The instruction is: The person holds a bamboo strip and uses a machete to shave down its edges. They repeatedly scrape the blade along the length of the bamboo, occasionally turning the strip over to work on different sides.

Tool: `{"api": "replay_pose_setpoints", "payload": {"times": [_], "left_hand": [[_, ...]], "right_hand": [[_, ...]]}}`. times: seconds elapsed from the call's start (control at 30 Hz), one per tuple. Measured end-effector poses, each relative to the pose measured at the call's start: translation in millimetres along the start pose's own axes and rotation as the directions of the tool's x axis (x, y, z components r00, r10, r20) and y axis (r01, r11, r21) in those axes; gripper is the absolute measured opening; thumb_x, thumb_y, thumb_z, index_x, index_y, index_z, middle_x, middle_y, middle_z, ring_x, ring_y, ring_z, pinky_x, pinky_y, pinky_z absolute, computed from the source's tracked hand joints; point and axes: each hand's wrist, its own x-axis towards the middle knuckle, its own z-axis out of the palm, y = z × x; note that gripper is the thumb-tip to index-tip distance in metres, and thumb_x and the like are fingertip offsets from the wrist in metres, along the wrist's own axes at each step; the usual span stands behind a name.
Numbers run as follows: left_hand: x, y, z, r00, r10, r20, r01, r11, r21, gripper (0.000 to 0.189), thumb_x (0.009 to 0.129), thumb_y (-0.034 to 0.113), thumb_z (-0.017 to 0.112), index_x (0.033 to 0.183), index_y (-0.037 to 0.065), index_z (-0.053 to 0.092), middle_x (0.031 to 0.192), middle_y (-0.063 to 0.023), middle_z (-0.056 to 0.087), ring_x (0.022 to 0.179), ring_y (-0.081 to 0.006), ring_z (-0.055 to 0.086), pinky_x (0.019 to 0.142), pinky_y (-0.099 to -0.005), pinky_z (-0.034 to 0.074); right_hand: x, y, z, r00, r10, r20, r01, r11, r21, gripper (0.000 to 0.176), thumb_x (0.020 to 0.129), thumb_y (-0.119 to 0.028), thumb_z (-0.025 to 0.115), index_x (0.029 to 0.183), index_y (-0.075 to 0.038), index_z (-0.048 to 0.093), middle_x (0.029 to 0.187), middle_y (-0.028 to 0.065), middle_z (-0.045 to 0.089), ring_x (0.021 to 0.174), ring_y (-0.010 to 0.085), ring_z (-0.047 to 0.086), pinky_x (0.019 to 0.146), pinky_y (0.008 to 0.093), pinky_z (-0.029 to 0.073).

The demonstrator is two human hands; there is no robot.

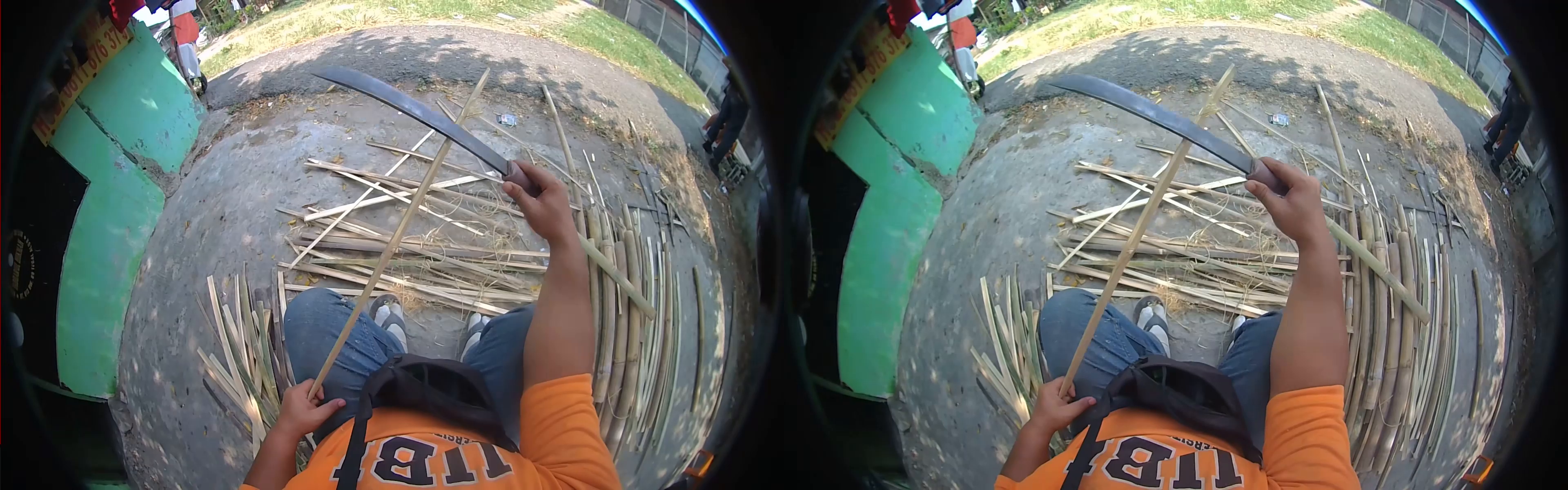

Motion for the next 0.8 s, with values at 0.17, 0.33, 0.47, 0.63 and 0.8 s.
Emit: {"api": "replay_pose_setpoints", "payload": {"times": [0.17, 0.33, 0.47, 0.63, 0.8], "left_hand": [[1, 3, -1, 1.0, 0.03, -0.004, -0.03, 1.0, 0.004, 0.05, 0.072, 0.034, 0.098, 0.077, 0.004, 0.059, 0.065, 0.0002, 0.054, 0.061, -0.0085, 0.047, 0.055, -0.0277, 0.042], [0, 5, -1, 1.0, -0.007, -0.008, 0.006, 0.996, -0.084, 0.05, 0.072, 0.032, 0.099, 0.076, 0.005, 0.058, 0.065, 0.0006, 0.054, 0.06, -0.0076, 0.047, 0.054, -0.0274, 0.042], [-1, 3, 0, 1.0, 0.004, -0.019, -0.004, 1.0, -0.024, 0.05, 0.072, 0.035, 0.098, 0.076, 0.004, 0.058, 0.064, -0.0011, 0.054, 0.058, -0.0092, 0.048, 0.054, -0.0282, 0.043], [-1, 8, 1, 0.998, 0.059, -0.024, -0.057, 0.995, 0.079, 0.052, 0.073, 0.039, 0.096, 0.075, 0.004, 0.058, 0.062, -0.0041, 0.055, 0.056, -0.0121, 0.05, 0.054, -0.0295, 0.044], [1, 5, 1, 0.998, 0.067, -0.022, -0.065, 0.995, 0.071, 0.052, 0.073, 0.039, 0.096, 0.075, 0.004, 0.058, 0.061, -0.0045, 0.055, 0.056, -0.0131, 0.051, 0.053, -0.03, 0.044]], "right_hand": [[1, 13, 0, 0.986, 0.09, -0.14, -0.082, 0.995, 0.058, 0.05, 0.086, -0.033, 0.089, 0.122, -0.002, 0.074, 0.096, 0.013, 0.076, 0.089, 0.0172, 0.071, 0.081, 0.0332, 0.056], [-3, -6, 1, 0.999, -0.027, 0.039, 0.024, 0.997, 0.071, 0.053, 0.084, -0.034, 0.089, 0.122, -0.001, 0.074, 0.1, 0.0147, 0.077, 0.092, 0.0209, 0.073, 0.084, 0.0336, 0.056], [-1, -15, -4, 0.994, -0.079, 0.081, 0.082, 0.996, -0.03, 0.054, 0.083, -0.034, 0.089, 0.123, -0.002, 0.074, 0.103, 0.0167, 0.077, 0.091, 0.0248, 0.074, 0.084, 0.0346, 0.056], [1, 7, -5, 0.984, 0.15, -0.1, -0.151, 0.989, 0.001, 0.051, 0.086, -0.036, 0.087, 0.125, -0.005, 0.074, 0.098, 0.015, 0.078, 0.088, 0.0188, 0.073, 0.081, 0.0343, 0.056], [-5, -3, -9, 0.996, 0.028, -0.09, -0.031, 0.999, -0.025, 0.051, 0.085, -0.035, 0.088, 0.125, -0.006, 0.075, 0.098, 0.0141, 0.077, 0.089, 0.0192, 0.073, 0.08, 0.0343, 0.056]]}}
